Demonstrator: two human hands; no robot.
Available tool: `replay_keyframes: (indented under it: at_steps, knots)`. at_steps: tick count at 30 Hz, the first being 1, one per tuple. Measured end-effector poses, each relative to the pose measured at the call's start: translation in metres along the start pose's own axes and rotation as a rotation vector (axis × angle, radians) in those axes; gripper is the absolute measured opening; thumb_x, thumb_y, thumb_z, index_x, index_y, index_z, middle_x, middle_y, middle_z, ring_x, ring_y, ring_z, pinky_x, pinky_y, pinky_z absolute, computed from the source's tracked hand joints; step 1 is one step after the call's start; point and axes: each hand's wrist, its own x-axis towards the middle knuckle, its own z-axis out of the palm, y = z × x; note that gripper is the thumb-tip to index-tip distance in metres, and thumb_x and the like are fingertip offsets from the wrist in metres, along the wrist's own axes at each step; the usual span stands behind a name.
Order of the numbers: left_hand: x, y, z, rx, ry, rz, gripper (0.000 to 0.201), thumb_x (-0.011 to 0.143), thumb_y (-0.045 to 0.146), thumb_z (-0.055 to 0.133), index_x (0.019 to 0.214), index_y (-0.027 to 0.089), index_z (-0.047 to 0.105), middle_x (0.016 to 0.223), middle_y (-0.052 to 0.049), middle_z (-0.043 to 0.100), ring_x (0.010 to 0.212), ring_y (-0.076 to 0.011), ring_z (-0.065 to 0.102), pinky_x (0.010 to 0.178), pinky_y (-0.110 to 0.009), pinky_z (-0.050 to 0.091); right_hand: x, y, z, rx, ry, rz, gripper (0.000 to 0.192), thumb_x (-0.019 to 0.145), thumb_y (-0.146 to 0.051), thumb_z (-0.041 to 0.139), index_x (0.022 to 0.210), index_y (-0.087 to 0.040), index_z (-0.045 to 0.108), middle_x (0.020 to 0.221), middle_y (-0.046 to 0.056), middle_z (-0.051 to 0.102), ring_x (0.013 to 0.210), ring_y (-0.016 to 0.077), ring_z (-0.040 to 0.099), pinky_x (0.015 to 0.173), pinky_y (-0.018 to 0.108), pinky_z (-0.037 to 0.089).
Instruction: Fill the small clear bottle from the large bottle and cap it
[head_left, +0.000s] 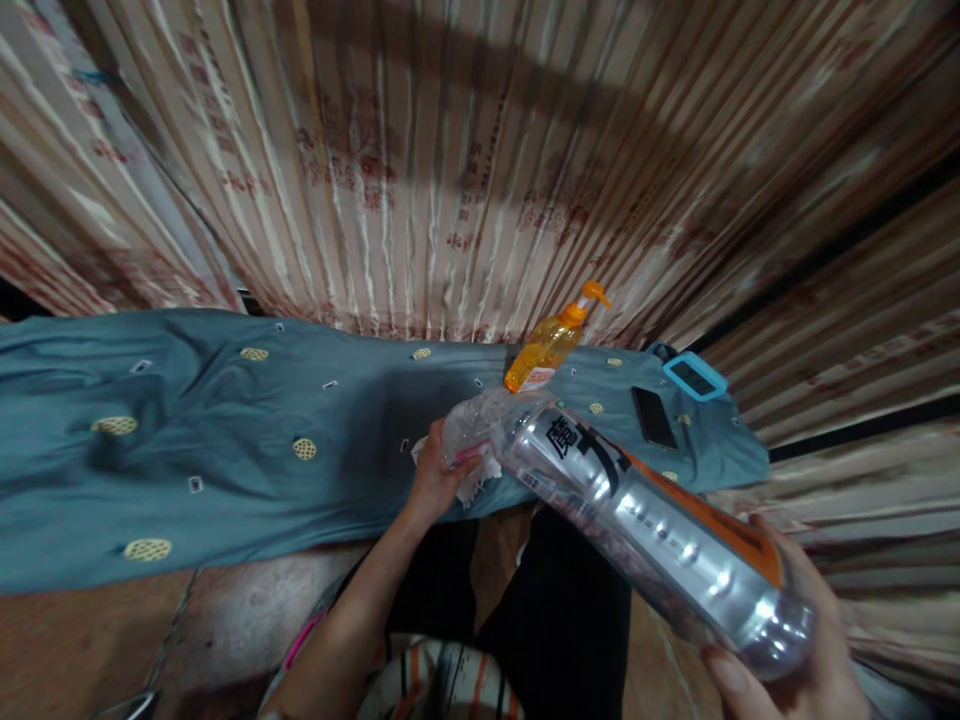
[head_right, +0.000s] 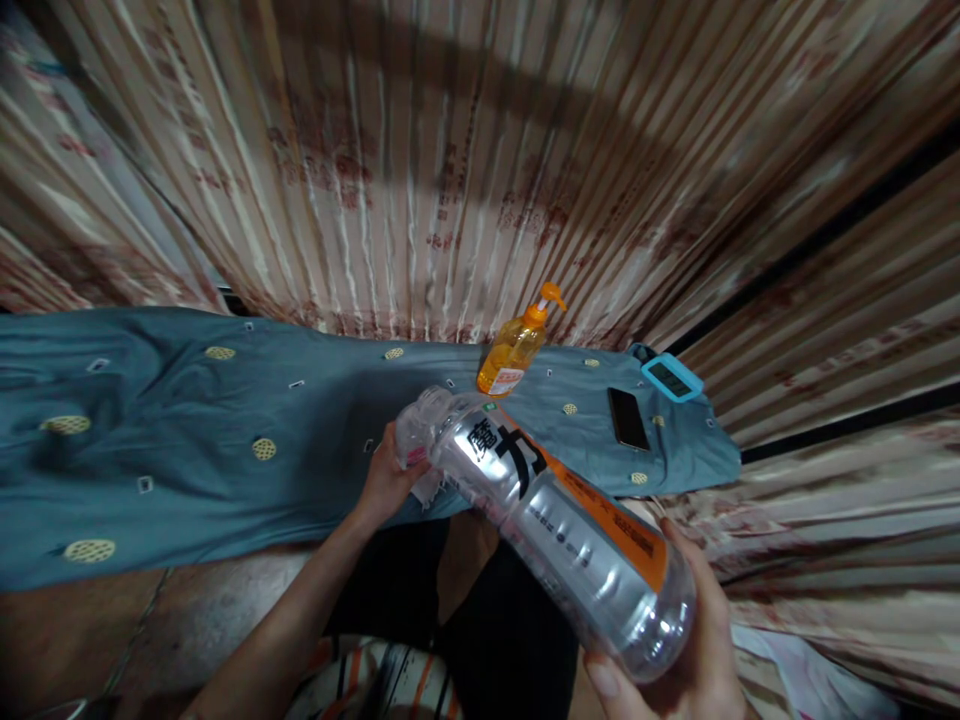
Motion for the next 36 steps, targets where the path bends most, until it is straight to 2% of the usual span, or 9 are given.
replay_keyframes:
  at_steps: [5, 8, 12, 19, 25, 28, 32, 36]
  knots:
    - [0.0, 0.0, -0.001, 0.002, -0.013, -0.001, 0.057, 0.067, 0.036, 0.079, 0.116, 0.022, 0.052, 0.11, -0.005, 0.072, 0.105, -0.0261, 0.07, 0.095, -0.041, 0.054, 0.0, -0.008, 0.004, 0.063, 0.027, 0.063, 0.092, 0.073, -0.059, 0.08, 0.152, -0.024, 0.047, 0.152, 0.014, 0.05, 0.142, 0.0452, 0.042, 0.118, 0.066, 0.023]
    - [0.0, 0.001, -0.001, 0.006, 0.0, 0.008, 0.057, 0.066, 0.035, 0.079, 0.115, 0.022, 0.053, 0.111, -0.005, 0.072, 0.106, -0.026, 0.07, 0.096, -0.04, 0.053, 0.002, -0.001, -0.001, 0.018, -0.002, -0.011, 0.088, 0.076, -0.056, 0.079, 0.151, -0.022, 0.048, 0.144, 0.014, 0.056, 0.142, 0.0427, 0.042, 0.12, 0.062, 0.023]
    - [0.0, 0.002, 0.0, 0.004, 0.019, -0.002, 0.057, 0.065, 0.034, 0.08, 0.114, 0.021, 0.054, 0.109, -0.005, 0.073, 0.104, -0.0265, 0.07, 0.095, -0.041, 0.054, 0.004, 0.009, -0.008, -0.01, -0.044, -0.084, 0.086, 0.076, -0.052, 0.079, 0.151, -0.024, 0.048, 0.148, 0.011, 0.054, 0.138, 0.0393, 0.047, 0.118, 0.055, 0.029]
    - [-0.001, 0.006, -0.001, 0.006, 0.018, 0.0, 0.053, 0.066, 0.035, 0.079, 0.112, 0.021, 0.056, 0.108, -0.006, 0.073, 0.102, -0.0261, 0.071, 0.093, -0.041, 0.055, 0.006, 0.0, -0.004, -0.054, -0.011, -0.075, 0.088, 0.077, -0.059, 0.077, 0.153, -0.026, 0.046, 0.148, 0.01, 0.054, 0.137, 0.0387, 0.048, 0.117, 0.054, 0.032]
    - [-0.001, 0.005, 0.0, 0.02, 0.012, 0.012, 0.054, 0.067, 0.034, 0.078, 0.114, 0.022, 0.056, 0.111, -0.005, 0.072, 0.105, -0.0252, 0.07, 0.094, -0.039, 0.054, 0.012, 0.02, -0.017, -0.163, -0.121, -0.237, 0.088, 0.079, -0.052, 0.077, 0.155, -0.027, 0.041, 0.146, 0.011, 0.056, 0.125, 0.0363, 0.058, 0.102, 0.047, 0.048]
    - [-0.001, 0.003, -0.001, 0.008, 0.008, 0.015, 0.056, 0.067, 0.036, 0.079, 0.115, 0.021, 0.055, 0.111, -0.006, 0.072, 0.105, -0.0264, 0.07, 0.095, -0.041, 0.054, 0.012, 0.023, -0.018, -0.142, -0.12, -0.241, 0.088, 0.078, -0.052, 0.077, 0.155, -0.028, 0.041, 0.145, 0.01, 0.057, 0.123, 0.0347, 0.06, 0.097, 0.043, 0.05]
    - [-0.001, 0.003, -0.001, 0.005, 0.007, 0.011, 0.055, 0.067, 0.038, 0.079, 0.113, 0.021, 0.055, 0.111, -0.007, 0.072, 0.106, -0.0277, 0.07, 0.096, -0.043, 0.054, 0.011, 0.023, -0.015, -0.106, -0.087, -0.18, 0.086, 0.079, -0.053, 0.077, 0.154, -0.028, 0.043, 0.15, 0.009, 0.053, 0.128, 0.0354, 0.057, 0.104, 0.045, 0.045]
    - [-0.001, 0.006, -0.002, 0.027, 0.007, 0.011, 0.053, 0.069, 0.039, 0.078, 0.112, 0.021, 0.055, 0.111, -0.008, 0.072, 0.106, -0.0278, 0.07, 0.096, -0.043, 0.054, 0.011, 0.023, -0.012, -0.101, -0.086, -0.154, 0.084, 0.082, -0.054, 0.072, 0.155, -0.025, 0.043, 0.149, 0.012, 0.054, 0.13, 0.0399, 0.055, 0.105, 0.053, 0.045]
